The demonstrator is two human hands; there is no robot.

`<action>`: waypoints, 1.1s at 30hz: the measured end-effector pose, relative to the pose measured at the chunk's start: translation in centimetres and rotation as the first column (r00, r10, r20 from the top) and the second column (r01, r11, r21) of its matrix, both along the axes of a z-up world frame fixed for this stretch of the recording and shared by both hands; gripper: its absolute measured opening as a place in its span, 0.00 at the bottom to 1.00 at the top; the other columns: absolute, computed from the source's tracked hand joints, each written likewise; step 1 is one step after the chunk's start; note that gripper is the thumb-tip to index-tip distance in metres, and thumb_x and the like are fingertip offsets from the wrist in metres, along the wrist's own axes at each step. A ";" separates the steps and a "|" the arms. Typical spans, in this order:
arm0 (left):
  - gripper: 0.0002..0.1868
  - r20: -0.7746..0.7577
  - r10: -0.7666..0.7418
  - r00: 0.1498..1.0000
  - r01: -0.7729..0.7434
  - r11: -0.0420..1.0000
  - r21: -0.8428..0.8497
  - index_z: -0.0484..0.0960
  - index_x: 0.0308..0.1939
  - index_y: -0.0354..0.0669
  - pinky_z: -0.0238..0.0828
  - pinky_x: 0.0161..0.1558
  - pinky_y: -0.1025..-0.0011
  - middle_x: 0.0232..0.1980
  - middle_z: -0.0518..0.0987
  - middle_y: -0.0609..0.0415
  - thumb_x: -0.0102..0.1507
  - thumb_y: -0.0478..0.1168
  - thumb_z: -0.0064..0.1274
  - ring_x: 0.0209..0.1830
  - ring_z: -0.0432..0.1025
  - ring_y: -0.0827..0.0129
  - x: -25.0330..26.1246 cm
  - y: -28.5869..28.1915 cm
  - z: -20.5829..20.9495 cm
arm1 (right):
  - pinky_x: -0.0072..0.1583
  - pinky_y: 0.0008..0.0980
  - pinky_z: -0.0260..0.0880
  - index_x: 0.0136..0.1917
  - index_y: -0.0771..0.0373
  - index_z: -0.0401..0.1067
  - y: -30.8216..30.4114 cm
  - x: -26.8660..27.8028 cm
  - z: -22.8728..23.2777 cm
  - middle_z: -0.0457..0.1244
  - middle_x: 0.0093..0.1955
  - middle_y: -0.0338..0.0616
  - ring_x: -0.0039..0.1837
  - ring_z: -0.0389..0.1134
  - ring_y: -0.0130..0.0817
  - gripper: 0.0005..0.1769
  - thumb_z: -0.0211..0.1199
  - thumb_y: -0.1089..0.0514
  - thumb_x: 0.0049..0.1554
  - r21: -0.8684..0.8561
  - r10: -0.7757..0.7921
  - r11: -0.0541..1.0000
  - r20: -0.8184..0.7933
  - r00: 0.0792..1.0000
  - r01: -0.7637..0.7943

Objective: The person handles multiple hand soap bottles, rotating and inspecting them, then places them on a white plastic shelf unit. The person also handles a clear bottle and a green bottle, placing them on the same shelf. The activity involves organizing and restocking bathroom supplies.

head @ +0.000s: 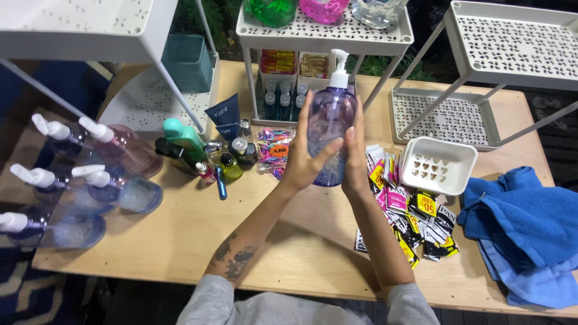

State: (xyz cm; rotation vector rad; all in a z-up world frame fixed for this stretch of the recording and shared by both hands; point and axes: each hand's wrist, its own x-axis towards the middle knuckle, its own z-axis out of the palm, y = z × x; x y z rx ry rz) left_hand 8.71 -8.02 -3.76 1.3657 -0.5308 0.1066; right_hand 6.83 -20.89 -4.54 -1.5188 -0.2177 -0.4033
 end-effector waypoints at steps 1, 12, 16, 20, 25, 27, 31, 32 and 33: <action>0.54 0.021 -0.023 1.000 0.024 0.999 -0.037 0.39 0.84 0.42 0.63 0.75 0.59 0.77 0.64 0.35 0.65 0.52 0.59 0.76 0.66 0.51 0.2 -0.2 0.0 | 0.85 0.45 0.35 0.87 0.65 0.35 0.1 -0.1 0.4 0.37 0.89 0.58 0.90 0.36 0.49 0.42 0.41 0.40 0.71 -0.120 -0.039 0.992 0.037 0.999 0.043; 0.48 -0.184 -0.163 0.969 0.115 0.962 -0.247 0.43 0.83 0.46 0.55 0.79 0.52 0.81 0.57 0.38 0.70 0.69 0.40 0.80 0.58 0.50 2.3 1.8 -0.1 | 0.82 0.40 0.52 0.84 0.54 0.54 -1.9 -4.1 2.8 0.42 0.89 0.44 0.88 0.47 0.43 0.32 0.55 0.50 0.70 -0.770 0.023 0.635 0.093 0.995 0.057; 0.43 -0.124 -0.172 0.977 0.164 0.984 -0.072 0.43 0.84 0.47 0.48 0.80 0.52 0.85 0.50 0.42 0.72 0.64 0.35 0.84 0.52 0.49 1.4 2.1 0.0 | 0.84 0.41 0.51 0.87 0.51 0.52 -3.1 -2.5 2.2 0.47 0.88 0.42 0.88 0.49 0.40 0.33 0.53 0.50 0.72 -0.528 -0.140 0.815 0.221 0.965 0.239; 0.40 -0.013 -0.098 0.995 0.098 0.993 0.059 0.42 0.83 0.45 0.51 0.80 0.51 0.84 0.51 0.39 0.74 0.60 0.33 0.83 0.53 0.47 0.1 0.4 -0.4 | 0.85 0.49 0.47 0.88 0.59 0.36 -0.5 -0.2 0.2 0.38 0.90 0.57 0.89 0.44 0.51 0.55 0.59 0.34 0.63 -0.036 -0.033 0.999 0.077 0.996 0.036; 0.39 0.144 0.041 0.989 -0.078 0.961 0.266 0.38 0.84 0.41 0.46 0.83 0.48 0.87 0.47 0.34 0.77 0.59 0.28 0.87 0.48 0.42 -0.1 0.5 -0.4 | 0.81 0.51 0.54 0.86 0.59 0.35 0.5 0.5 -0.2 0.42 0.85 0.61 0.85 0.48 0.55 0.60 0.65 0.32 0.58 -0.029 -0.031 0.999 0.005 1.000 0.031; 0.40 0.151 0.021 0.988 -0.072 0.937 0.341 0.35 0.85 0.40 0.44 0.84 0.49 0.87 0.42 0.33 0.78 0.58 0.27 0.87 0.44 0.39 -0.7 0.9 -0.3 | 0.80 0.50 0.53 0.86 0.58 0.35 0.2 0.3 0.1 0.44 0.84 0.62 0.85 0.49 0.54 0.59 0.64 0.33 0.58 0.064 0.009 0.998 -0.010 1.000 -0.008; 0.47 0.249 -0.046 0.967 -0.085 0.868 0.489 0.30 0.83 0.39 0.44 0.80 0.48 0.85 0.31 0.27 0.74 0.57 0.39 0.85 0.40 0.32 -2.1 0.9 1.1 | 0.77 0.49 0.57 0.85 0.57 0.38 -0.9 0.4 0.8 0.49 0.81 0.61 0.82 0.53 0.51 0.55 0.62 0.34 0.58 0.227 0.074 0.972 -0.043 0.996 -0.062; 0.49 0.275 -0.079 0.958 -0.082 0.844 0.531 0.30 0.83 0.39 0.45 0.79 0.49 0.84 0.28 0.26 0.72 0.57 0.43 0.84 0.39 0.31 -2.5 1.0 1.4 | 0.78 0.49 0.57 0.85 0.57 0.39 -1.1 0.4 0.9 0.49 0.81 0.60 0.82 0.54 0.50 0.53 0.61 0.34 0.60 0.246 0.084 0.966 -0.021 0.996 -0.077; 0.51 0.298 -0.114 0.948 -0.082 0.817 0.572 0.30 0.83 0.39 0.47 0.78 0.49 0.83 0.26 0.24 0.71 0.57 0.47 0.83 0.39 0.29 -2.8 1.2 1.9 | 0.79 0.49 0.56 0.85 0.58 0.41 -1.3 0.3 0.8 0.50 0.81 0.59 0.82 0.54 0.50 0.50 0.59 0.35 0.62 0.264 0.094 0.960 0.002 0.996 -0.091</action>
